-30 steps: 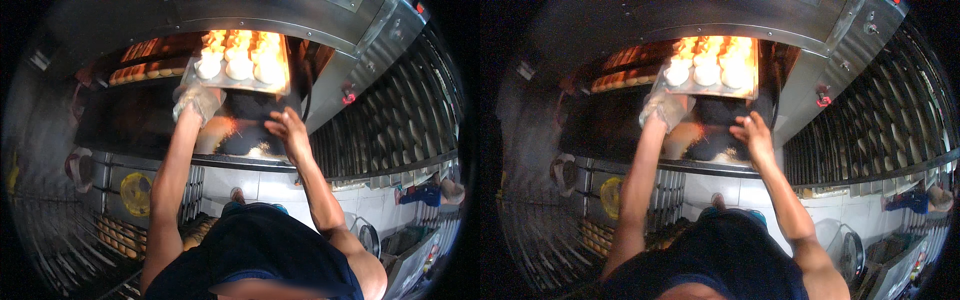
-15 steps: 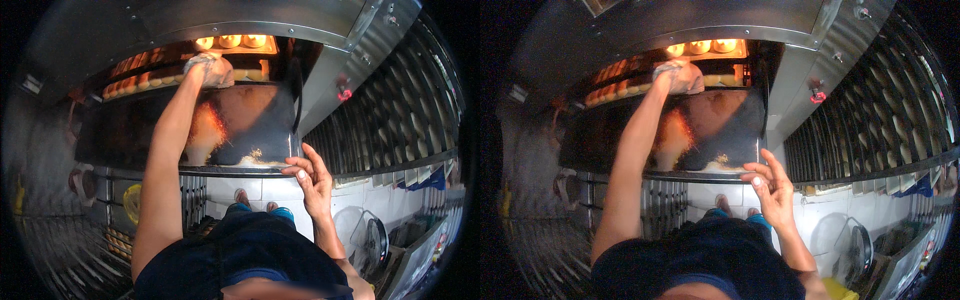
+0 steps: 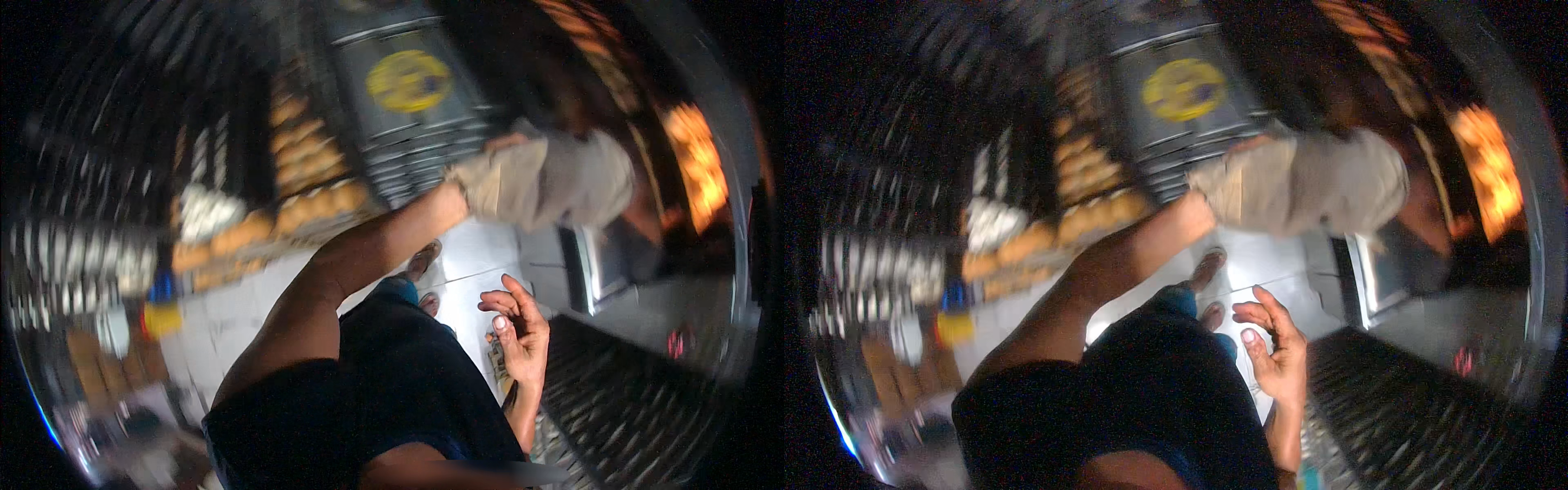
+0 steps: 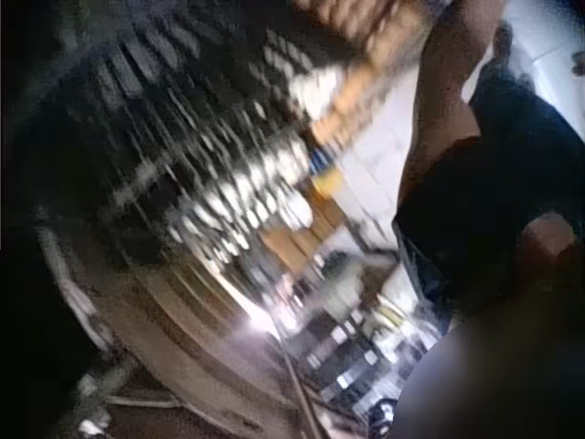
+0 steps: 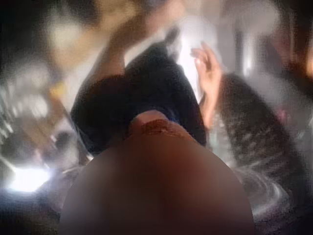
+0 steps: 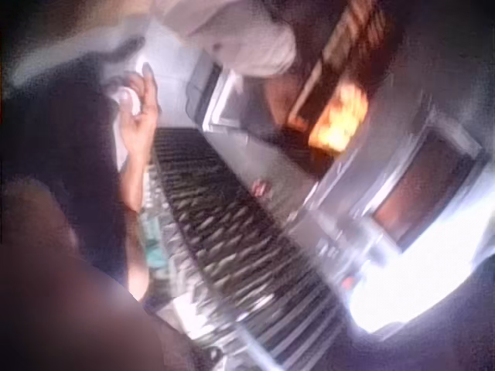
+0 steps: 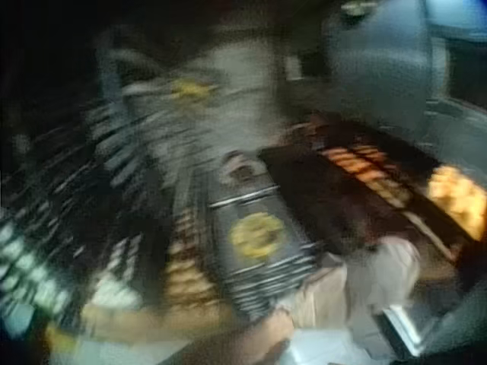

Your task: The person places trays of dough into an oven and removes trays of baked bread, using heat-resistant gloves and cloths.

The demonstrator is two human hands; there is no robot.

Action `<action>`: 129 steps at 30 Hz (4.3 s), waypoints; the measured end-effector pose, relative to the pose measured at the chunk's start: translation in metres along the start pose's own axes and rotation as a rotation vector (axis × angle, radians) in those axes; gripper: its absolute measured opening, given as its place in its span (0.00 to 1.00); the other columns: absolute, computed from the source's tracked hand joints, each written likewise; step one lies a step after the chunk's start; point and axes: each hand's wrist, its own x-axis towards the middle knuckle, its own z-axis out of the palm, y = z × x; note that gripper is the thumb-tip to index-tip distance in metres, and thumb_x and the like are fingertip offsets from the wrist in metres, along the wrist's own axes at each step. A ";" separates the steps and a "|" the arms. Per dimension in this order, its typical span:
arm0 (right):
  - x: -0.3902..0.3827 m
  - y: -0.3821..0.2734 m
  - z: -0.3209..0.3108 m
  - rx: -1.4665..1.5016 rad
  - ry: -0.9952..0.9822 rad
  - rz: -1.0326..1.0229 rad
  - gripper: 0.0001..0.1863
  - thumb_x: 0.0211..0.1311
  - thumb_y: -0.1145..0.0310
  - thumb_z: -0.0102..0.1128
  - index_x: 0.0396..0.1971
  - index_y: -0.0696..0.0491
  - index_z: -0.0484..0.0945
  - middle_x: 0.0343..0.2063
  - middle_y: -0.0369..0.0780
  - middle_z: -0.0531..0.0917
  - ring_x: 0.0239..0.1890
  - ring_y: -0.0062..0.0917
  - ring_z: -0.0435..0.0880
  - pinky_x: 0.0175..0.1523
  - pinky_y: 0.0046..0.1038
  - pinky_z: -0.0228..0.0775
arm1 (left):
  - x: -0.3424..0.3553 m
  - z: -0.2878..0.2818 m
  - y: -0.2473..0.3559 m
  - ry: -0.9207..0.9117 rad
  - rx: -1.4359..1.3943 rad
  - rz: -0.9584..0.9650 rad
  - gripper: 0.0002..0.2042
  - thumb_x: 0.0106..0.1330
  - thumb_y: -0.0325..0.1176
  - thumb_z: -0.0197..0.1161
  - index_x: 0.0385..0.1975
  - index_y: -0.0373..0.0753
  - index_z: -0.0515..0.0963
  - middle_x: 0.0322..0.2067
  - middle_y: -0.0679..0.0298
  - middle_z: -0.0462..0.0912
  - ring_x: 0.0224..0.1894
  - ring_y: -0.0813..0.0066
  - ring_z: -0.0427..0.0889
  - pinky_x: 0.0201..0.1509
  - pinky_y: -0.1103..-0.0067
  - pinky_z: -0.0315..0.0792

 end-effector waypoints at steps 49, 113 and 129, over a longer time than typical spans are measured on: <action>-0.018 0.288 0.400 -0.310 -0.049 0.274 0.19 0.71 0.59 0.40 0.29 0.59 0.72 0.25 0.33 0.70 0.30 0.20 0.64 0.38 0.24 0.60 | -0.807 0.133 0.136 0.509 -0.077 -1.441 0.23 0.62 0.42 0.51 0.56 0.40 0.67 0.52 0.59 0.73 0.53 0.58 0.72 0.63 0.67 0.60; -0.067 -0.137 -0.369 -1.483 1.101 -0.272 0.17 0.57 0.63 0.60 0.44 0.53 0.73 0.30 0.51 0.82 0.32 0.47 0.81 0.36 0.43 0.73 | 0.208 -0.053 0.269 0.319 0.477 0.292 0.11 0.58 0.33 0.50 0.34 0.39 0.80 0.36 0.56 0.82 0.41 0.63 0.81 0.45 0.69 0.71; 0.073 -0.221 -0.415 -1.776 1.185 -0.119 0.17 0.59 0.53 0.48 0.35 0.49 0.79 0.34 0.45 0.83 0.40 0.42 0.81 0.42 0.42 0.72 | 0.055 0.041 0.184 0.428 -0.337 0.096 0.11 0.59 0.32 0.52 0.39 0.34 0.74 0.39 0.54 0.78 0.43 0.63 0.78 0.48 0.71 0.70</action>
